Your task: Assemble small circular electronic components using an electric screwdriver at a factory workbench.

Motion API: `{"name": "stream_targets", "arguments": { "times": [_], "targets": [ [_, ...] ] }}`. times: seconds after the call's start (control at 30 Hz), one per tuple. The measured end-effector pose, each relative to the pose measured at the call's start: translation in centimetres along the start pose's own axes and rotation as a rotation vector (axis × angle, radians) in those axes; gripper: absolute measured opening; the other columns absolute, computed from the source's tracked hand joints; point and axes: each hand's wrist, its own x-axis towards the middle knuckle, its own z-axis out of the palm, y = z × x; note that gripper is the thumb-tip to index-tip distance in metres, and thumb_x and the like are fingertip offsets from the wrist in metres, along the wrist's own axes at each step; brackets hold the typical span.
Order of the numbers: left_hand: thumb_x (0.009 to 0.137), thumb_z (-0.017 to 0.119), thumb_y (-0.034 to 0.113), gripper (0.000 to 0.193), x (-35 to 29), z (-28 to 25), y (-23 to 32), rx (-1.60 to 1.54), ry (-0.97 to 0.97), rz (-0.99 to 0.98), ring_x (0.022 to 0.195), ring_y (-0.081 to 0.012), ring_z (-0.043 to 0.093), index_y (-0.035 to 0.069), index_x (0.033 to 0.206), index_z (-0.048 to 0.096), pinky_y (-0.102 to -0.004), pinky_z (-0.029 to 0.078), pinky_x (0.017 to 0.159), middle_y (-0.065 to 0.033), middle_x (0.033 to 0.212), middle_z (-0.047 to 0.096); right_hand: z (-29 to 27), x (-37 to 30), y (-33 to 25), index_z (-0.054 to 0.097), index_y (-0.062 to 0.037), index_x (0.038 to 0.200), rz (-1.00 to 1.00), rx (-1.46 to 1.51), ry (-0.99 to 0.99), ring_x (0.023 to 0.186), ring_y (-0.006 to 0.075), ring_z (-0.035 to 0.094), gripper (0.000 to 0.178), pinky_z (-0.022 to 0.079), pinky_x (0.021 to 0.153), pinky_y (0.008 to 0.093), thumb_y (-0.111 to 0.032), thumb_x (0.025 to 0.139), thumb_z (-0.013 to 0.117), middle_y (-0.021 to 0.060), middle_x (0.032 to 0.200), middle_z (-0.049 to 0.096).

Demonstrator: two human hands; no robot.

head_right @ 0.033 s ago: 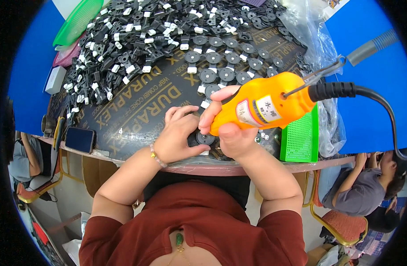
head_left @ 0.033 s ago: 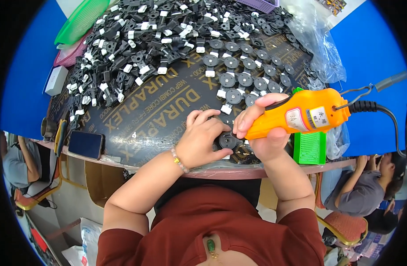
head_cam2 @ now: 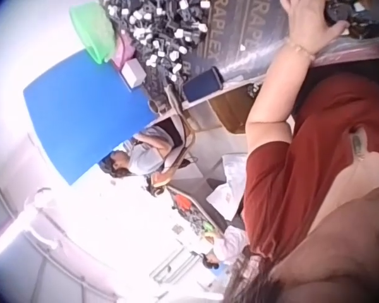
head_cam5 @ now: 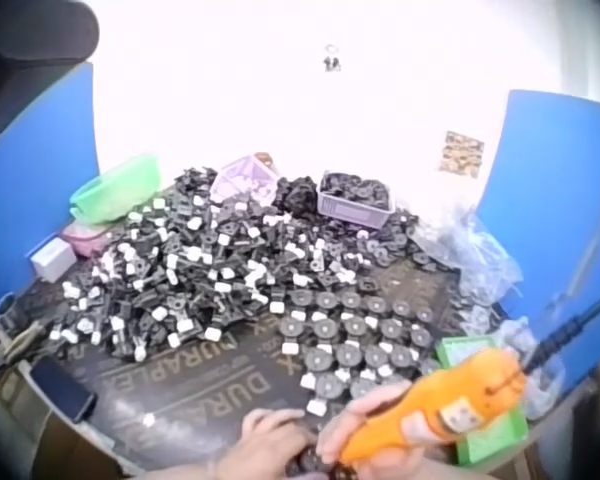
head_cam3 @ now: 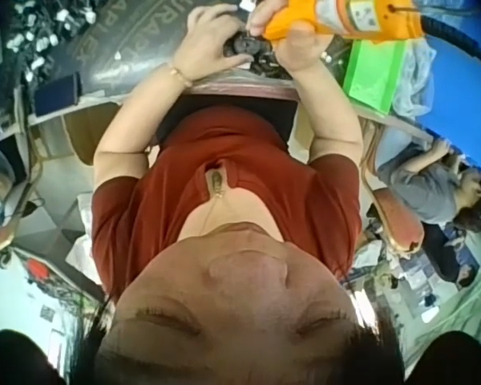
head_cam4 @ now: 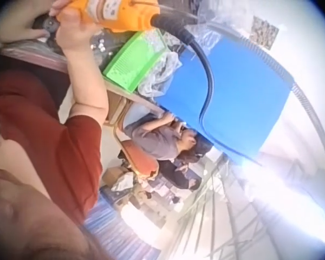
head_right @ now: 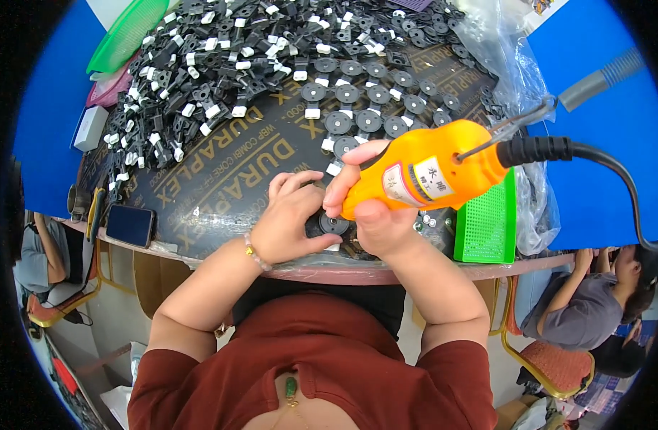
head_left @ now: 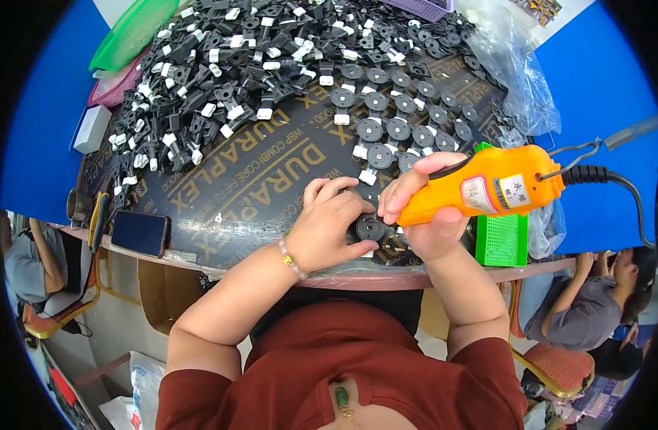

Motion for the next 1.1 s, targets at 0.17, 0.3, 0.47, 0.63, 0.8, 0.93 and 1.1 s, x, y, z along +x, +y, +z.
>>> {"name": "stream_targets", "arguments": {
  "times": [0.17,0.3,0.47,0.63,0.8,0.93,1.1],
  "targets": [
    [0.066,0.082,0.034,0.049,-0.1,0.1,-0.2,0.003,-0.017,0.009,0.124,-0.0302,0.046,0.009,0.104,0.062,-0.0475,0.025,0.103,-0.0056,0.103,0.062,-0.4,-0.3,0.5,0.044,0.0,0.117,-0.02,-0.033,0.017,0.062,0.017,0.06,0.063,0.051,0.057,0.0265,-0.044,0.083,0.073,0.0118,0.075,0.062],
    [0.066,0.082,0.034,0.046,-0.2,0.2,-0.3,0.012,0.012,0.025,0.123,-0.0293,0.047,0.01,0.101,0.064,-0.047,0.026,0.102,-0.005,0.1,0.062,-0.5,-0.4,0.9,0.045,0.0002,0.116,-0.057,-0.047,0.006,0.062,0.0169,0.06,0.061,0.051,0.057,0.0265,-0.043,0.084,0.072,0.0114,0.075,0.063],
    [0.065,0.082,0.033,0.044,-0.1,0.3,-0.3,0.0,0.027,0.043,0.122,-0.0295,0.048,0.01,0.098,0.064,-0.0466,0.027,0.102,-0.0049,0.098,0.063,0.0,-0.5,0.8,0.042,-0.006,0.11,-0.044,-0.207,-0.027,0.056,0.0172,0.057,0.059,0.051,0.055,0.0324,-0.055,0.086,0.064,0.0089,0.07,0.06],
    [0.064,0.083,0.029,0.042,-0.2,0.5,-0.3,0.006,0.046,0.028,0.12,-0.027,0.049,0.009,0.096,0.064,-0.0455,0.028,0.101,-0.0045,0.099,0.062,0.9,-0.6,1.1,0.045,-0.004,0.105,0.007,-0.21,0.004,0.058,0.0191,0.06,0.055,0.052,0.058,0.0329,-0.045,0.082,0.074,0.0101,0.071,0.061],
    [0.064,0.083,0.031,0.043,0.0,0.5,-0.3,0.014,0.039,0.042,0.119,-0.0267,0.05,0.009,0.096,0.064,-0.045,0.029,0.1,-0.0049,0.1,0.062,0.8,-1.0,1.3,0.049,-0.0017,0.103,-0.041,-0.201,0.032,0.061,0.0202,0.062,0.053,0.053,0.06,0.0329,-0.039,0.079,0.079,0.0118,0.072,0.063],
    [0.064,0.083,0.034,0.046,-0.1,0.2,-0.1,0.041,-0.019,0.014,0.121,-0.0259,0.05,0.01,0.1,0.066,-0.0446,0.029,0.1,-0.005,0.099,0.064,-0.8,-0.6,-0.7,0.042,-0.0016,0.119,0.013,-0.128,-0.012,0.053,0.0196,0.057,0.069,0.051,0.053,0.0337,-0.058,0.085,0.063,0.0105,0.067,0.06],
    [0.063,0.084,0.03,0.047,0.0,0.1,0.3,0.035,-0.027,0.018,0.123,-0.0286,0.049,0.009,0.102,0.066,-0.0478,0.026,0.103,-0.0045,0.101,0.065,-8.8,1.3,-7.3,0.046,0.0003,0.116,-0.255,-0.614,0.173,0.053,0.0158,0.057,0.059,0.047,0.049,0.0279,-0.05,0.09,0.061,0.0079,0.067,0.059]
  ]
}}
